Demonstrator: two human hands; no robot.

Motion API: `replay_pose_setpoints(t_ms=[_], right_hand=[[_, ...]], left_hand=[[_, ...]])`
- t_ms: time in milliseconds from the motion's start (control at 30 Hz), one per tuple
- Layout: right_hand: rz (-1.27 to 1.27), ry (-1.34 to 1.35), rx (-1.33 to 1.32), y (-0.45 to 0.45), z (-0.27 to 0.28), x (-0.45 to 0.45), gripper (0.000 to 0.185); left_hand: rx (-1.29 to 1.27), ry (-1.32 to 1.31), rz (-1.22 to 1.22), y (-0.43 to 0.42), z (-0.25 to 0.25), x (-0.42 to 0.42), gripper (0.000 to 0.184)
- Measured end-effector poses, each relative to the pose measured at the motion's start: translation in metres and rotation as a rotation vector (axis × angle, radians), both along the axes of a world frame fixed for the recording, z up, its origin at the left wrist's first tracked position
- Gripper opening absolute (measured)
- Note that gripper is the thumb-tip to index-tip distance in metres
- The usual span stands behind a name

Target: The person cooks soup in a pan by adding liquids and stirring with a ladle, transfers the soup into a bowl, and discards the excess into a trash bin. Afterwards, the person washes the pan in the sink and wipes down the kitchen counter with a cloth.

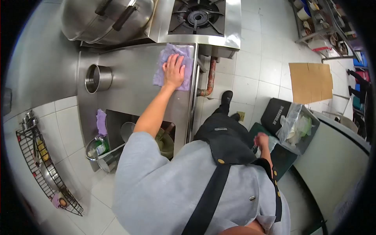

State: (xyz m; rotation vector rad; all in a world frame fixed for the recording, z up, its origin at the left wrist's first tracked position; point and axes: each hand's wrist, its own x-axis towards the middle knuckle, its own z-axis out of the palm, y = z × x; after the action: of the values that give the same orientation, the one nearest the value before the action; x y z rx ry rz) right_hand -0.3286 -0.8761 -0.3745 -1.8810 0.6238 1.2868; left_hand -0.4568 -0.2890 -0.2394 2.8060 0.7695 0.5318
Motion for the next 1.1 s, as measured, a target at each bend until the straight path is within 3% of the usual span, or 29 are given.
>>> replay_pose_setpoints(t_ms=[33,100,200,300,400,467,567,633,733,833,900,933,967,1000,1033,1067,1100], right_hand=[[-0.092,-0.109,0.038,0.03,0.02,-0.001,0.024],[-0.065,-0.179,0.125,0.067,0.023,0.004,0.03],[-0.073,-0.3,0.222,0.13,0.071,-0.015,0.033],[-0.218,-0.295,0.329,0.155,0.104,-0.061,0.034],[-0.033,-0.249,0.308,0.153,0.117,-0.091,0.034],[0.138,-0.279,0.224,0.145,0.109,-0.088,0.033],[0.453,-0.801,0.301,0.175,0.125,-0.074,0.035],[0.556,-0.997,0.535,0.233,0.197,-0.069,0.036],[0.57,-0.955,0.725,0.302,0.269,-0.067,0.034],[0.594,-0.917,0.799,0.324,0.265,-0.068,0.033],[0.629,-0.885,0.795,0.32,0.238,-0.074,0.032],[0.649,-0.842,0.769,0.309,0.227,-0.076,0.032],[0.672,-0.797,0.743,0.292,0.218,-0.081,0.033],[0.697,-0.763,0.719,0.276,0.213,-0.077,0.033],[0.595,-0.674,0.691,0.257,0.208,-0.069,0.034],[0.51,-0.551,0.655,0.227,0.2,-0.07,0.036],[0.409,-0.509,0.61,0.196,0.196,-0.076,0.037]], left_hand=[[-0.01,-0.015,0.005,0.0,0.001,0.0,0.044],[0.011,-0.052,0.021,0.002,0.0,0.001,0.045],[-0.101,-0.133,0.042,0.008,0.004,0.002,0.044],[-0.508,-0.079,-0.066,0.055,0.008,0.008,0.035],[-0.19,0.35,-0.047,0.05,0.029,-0.002,0.026],[-0.12,0.208,-0.161,0.038,0.04,-0.015,0.02],[-0.195,0.005,-0.304,0.02,0.079,-0.023,0.016],[-0.385,-0.112,-0.367,0.009,0.124,-0.027,0.012],[-0.177,-0.341,-0.338,0.003,0.18,-0.02,0.013],[-0.039,-0.203,-0.231,0.011,0.133,-0.003,0.014],[-0.119,0.161,-0.367,0.028,0.034,-0.001,0.019],[-0.18,0.493,-0.348,0.001,0.021,-0.022,0.019],[-0.238,0.38,-0.17,-0.034,0.012,-0.053,0.019],[-0.327,0.845,-0.268,-0.039,0.006,-0.075,0.021],[-0.385,0.931,-0.387,-0.057,0.036,-0.115,0.027],[-0.421,0.85,-0.348,-0.049,0.016,-0.171,0.027],[-0.54,1.297,-0.314,-0.039,0.062,-0.187,0.025]])
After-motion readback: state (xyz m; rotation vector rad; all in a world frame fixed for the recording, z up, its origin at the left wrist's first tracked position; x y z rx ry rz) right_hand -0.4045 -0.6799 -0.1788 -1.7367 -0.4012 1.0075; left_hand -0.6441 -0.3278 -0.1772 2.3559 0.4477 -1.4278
